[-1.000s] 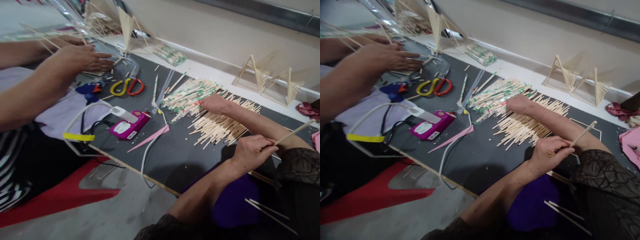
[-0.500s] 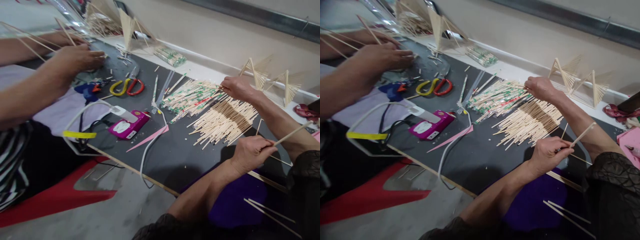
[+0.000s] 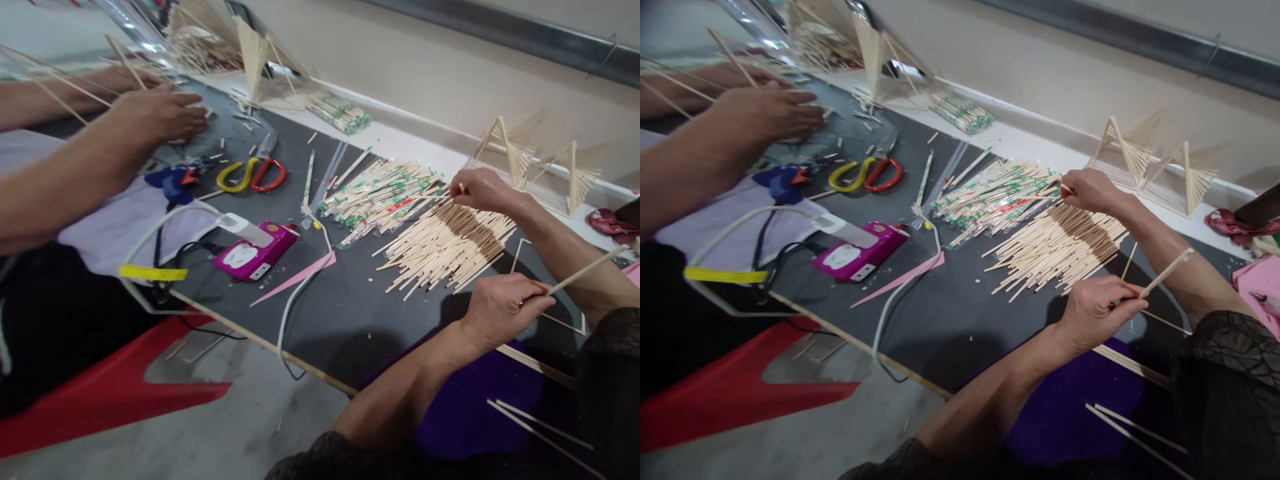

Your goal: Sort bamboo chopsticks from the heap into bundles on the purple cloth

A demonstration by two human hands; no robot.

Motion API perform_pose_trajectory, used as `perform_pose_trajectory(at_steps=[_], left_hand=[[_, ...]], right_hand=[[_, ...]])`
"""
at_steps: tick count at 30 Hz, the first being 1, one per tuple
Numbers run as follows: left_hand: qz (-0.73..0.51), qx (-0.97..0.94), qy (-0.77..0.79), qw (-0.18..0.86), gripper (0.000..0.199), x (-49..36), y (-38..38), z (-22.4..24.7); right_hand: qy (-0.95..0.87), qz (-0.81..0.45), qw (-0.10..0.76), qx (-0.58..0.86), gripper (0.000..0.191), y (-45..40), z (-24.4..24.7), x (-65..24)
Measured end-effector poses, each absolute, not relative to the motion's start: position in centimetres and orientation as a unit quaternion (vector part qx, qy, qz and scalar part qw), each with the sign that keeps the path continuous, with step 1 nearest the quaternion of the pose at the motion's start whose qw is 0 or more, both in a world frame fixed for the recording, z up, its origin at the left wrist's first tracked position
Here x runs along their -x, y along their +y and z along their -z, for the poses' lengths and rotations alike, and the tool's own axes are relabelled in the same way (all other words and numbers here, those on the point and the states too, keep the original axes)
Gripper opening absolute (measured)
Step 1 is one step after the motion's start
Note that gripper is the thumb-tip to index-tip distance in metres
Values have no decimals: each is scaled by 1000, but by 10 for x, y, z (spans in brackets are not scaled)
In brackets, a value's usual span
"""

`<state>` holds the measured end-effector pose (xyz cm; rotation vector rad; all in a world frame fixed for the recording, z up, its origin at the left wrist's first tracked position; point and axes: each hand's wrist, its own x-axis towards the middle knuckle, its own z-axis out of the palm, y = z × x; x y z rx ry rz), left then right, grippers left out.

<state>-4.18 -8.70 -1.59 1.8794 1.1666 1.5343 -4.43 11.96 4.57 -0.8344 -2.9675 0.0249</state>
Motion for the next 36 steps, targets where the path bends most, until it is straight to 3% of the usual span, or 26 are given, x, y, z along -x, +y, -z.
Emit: perform_pose_trajectory(at_steps=[6,10,15,25,29,36], left_hand=[[-576,-675,409,213,16,42,-87,17],[-582,-672,407,209,16,44,-88,17],[-625,-658,378,186,14,44,-89,17],[-624,-652,379,205,9,47,-91,16],[-614,-652,391,214,9,47,-91,18],[-586,-666,402,226,9,51,-92,15]], right_hand=[[-897,-290,202,267,3,124,-50,45],[-812,-425,291,276,6,120,-63,45],[-728,-516,316,323,15,121,-62,43],[-716,-521,315,343,4,122,-46,37],[-699,-513,309,391,12,122,-52,31],[-746,-401,310,432,12,124,-64,-3]])
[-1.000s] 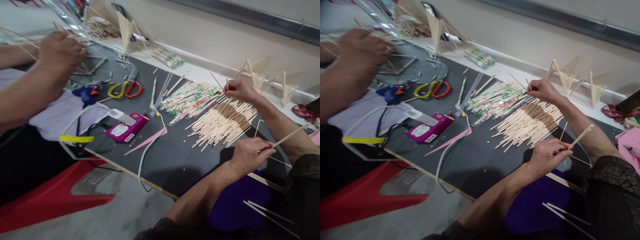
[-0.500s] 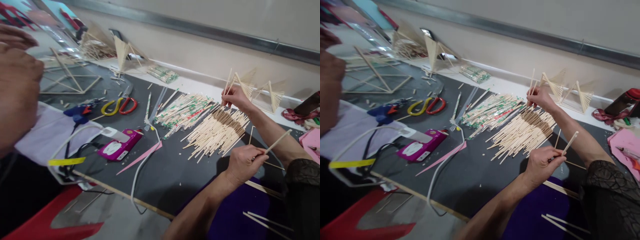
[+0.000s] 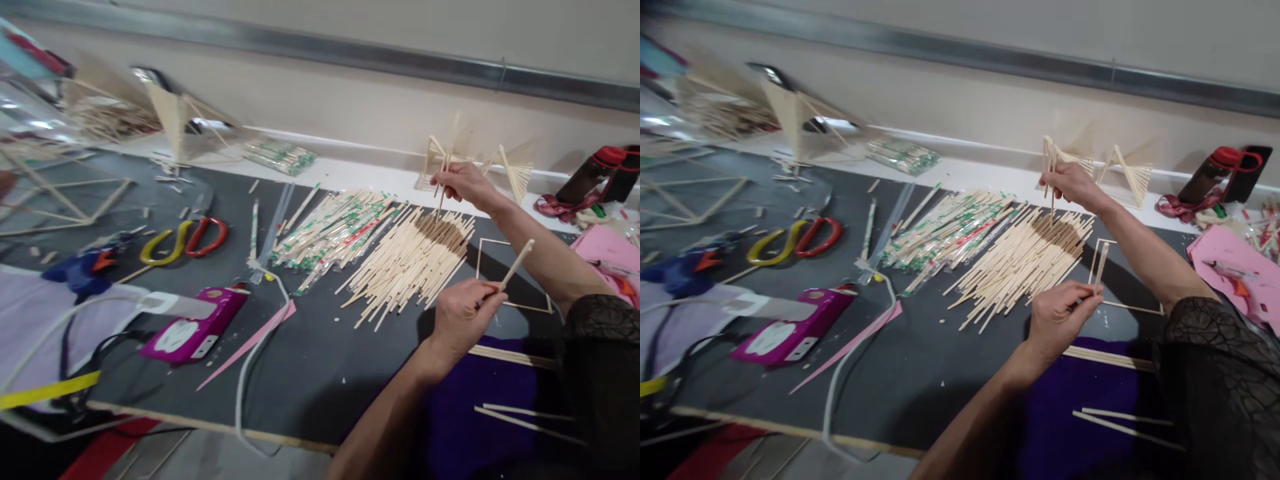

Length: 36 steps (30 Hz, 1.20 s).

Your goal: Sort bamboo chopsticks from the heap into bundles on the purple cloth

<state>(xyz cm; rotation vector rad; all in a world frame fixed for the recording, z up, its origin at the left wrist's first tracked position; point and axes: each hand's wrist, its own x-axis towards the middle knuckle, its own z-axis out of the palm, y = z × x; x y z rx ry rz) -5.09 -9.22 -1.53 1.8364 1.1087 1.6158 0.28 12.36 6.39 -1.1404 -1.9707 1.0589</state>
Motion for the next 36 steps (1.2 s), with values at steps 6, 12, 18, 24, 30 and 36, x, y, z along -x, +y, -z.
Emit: perform_pose_trajectory(at_steps=[6,12,18,24,30,36], left_hand=[[-575,-676,396,236,10,52,-94,11],[-561,-682,400,244,11,50,-95,14],[-541,-645,464,275,11,58,-89,11],[-550,-612,489,289,10,65,-85,8],[-550,-606,490,299,11,66,-84,10],[-552,-553,511,359,10,69,-83,9]], right_hand=[[-766,-325,314,457,1,118,-75,-63],[-761,-293,273,510,7,121,-51,-103],[-765,-314,232,512,7,119,-17,-100],[-737,-381,205,520,10,116,0,-104],[-715,-398,248,519,8,122,3,-108],[-697,-420,255,523,5,126,7,-110]])
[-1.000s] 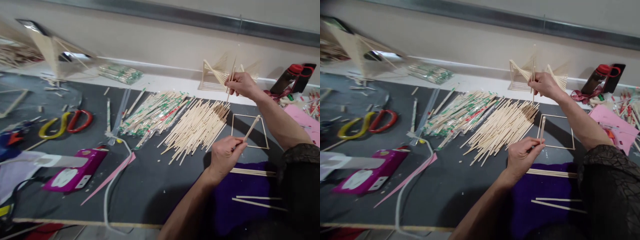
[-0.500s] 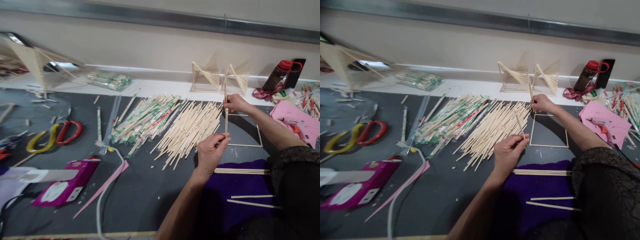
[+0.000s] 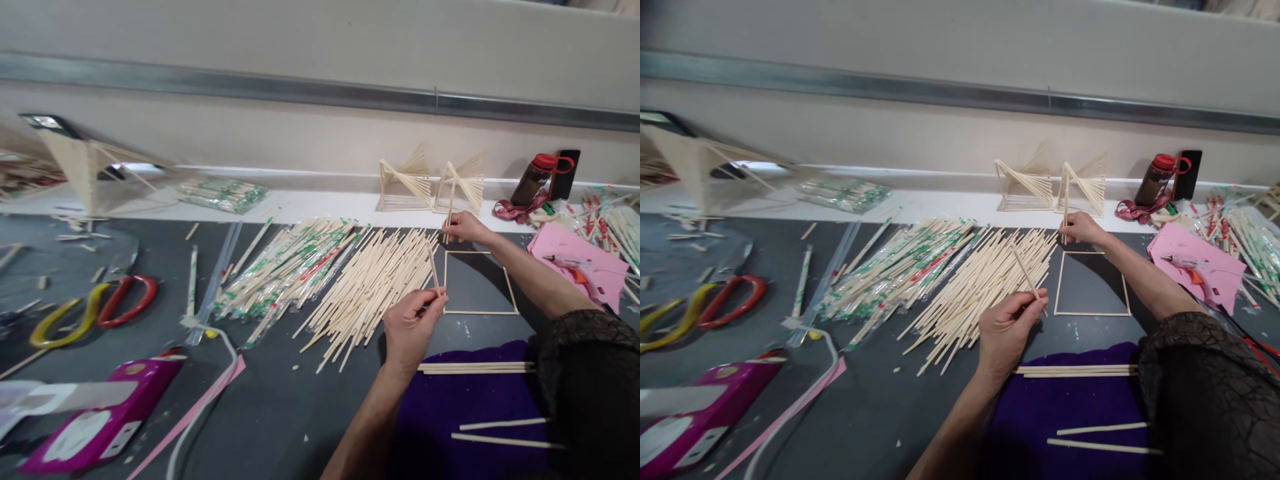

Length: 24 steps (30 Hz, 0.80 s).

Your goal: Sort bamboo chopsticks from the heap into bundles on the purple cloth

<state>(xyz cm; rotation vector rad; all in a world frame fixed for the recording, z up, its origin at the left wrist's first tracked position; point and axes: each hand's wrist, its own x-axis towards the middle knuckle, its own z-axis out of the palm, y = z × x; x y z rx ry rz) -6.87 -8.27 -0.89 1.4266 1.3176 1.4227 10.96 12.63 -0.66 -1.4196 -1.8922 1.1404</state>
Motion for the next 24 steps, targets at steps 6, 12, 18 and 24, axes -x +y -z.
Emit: perform_pose_trajectory(at_steps=[6,12,18,24], left_hand=[[-555,-429,539,467,20,75,-77,6],[-592,-306,515,539,30,80,-68,1],[-610,-222,469,599,37,85,-61,3],[-587,-234,461,624,33,83,-60,8]], right_hand=[[-705,-510,255,423,13,107,-18,-100],[-696,-592,203,352,41,64,-28,-88],[-705,-625,154,299,73,31,-30,-83],[-728,-617,118,275,74,28,-31,-81]])
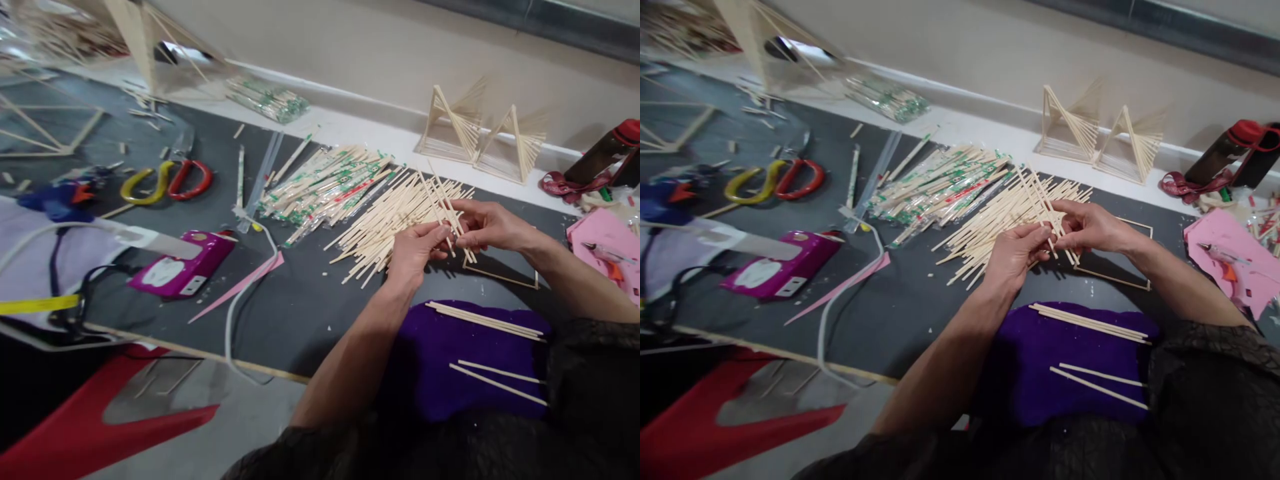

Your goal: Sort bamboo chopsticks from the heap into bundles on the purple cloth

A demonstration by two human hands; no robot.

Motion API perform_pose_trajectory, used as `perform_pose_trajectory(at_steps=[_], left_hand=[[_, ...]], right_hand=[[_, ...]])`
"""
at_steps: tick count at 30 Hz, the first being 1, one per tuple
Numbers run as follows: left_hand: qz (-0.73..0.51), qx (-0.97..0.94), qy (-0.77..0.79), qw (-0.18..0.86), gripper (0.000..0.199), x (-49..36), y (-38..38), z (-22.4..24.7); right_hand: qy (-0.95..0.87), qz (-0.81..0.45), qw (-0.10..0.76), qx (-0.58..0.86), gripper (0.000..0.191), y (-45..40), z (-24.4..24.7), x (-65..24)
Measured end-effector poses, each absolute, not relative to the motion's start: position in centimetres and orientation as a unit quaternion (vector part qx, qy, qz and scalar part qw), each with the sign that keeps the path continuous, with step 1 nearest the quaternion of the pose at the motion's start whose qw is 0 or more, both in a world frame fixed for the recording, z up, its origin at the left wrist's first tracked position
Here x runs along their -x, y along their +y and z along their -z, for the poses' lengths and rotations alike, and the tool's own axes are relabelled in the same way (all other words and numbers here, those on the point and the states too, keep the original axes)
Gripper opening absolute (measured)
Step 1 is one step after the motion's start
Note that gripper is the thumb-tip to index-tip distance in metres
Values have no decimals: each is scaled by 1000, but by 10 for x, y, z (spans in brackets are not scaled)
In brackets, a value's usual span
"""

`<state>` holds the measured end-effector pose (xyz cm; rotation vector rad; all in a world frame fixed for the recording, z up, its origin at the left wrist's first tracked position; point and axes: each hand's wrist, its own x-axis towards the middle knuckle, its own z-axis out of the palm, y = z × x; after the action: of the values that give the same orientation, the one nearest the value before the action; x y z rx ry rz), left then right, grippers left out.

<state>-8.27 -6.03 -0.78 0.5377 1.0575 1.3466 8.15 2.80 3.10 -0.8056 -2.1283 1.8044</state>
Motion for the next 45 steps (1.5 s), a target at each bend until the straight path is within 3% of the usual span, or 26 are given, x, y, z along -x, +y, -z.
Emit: perform_pose_trajectory(at_steps=[9,16,28,39,45], left_hand=[[-587,-233,472,615,37,81,-58,13],[-638,-156,455,601,31,90,-54,4],[-620,-107,433,646,26,89,-52,6],[-597,-172,424,660,48,85,-61,3],[-593,-204,426,653,48,84,-60,6]], right_hand=[[-826,-490,116,252,67,32,-36,-66],[-783,-515,234,261,22,27,-33,-70],[-851,-435,225,192,32,17,-18,-83],[-899,-377,194,113,22,22,-22,-87],[-894,-390,188,113,22,22,-17,-90]])
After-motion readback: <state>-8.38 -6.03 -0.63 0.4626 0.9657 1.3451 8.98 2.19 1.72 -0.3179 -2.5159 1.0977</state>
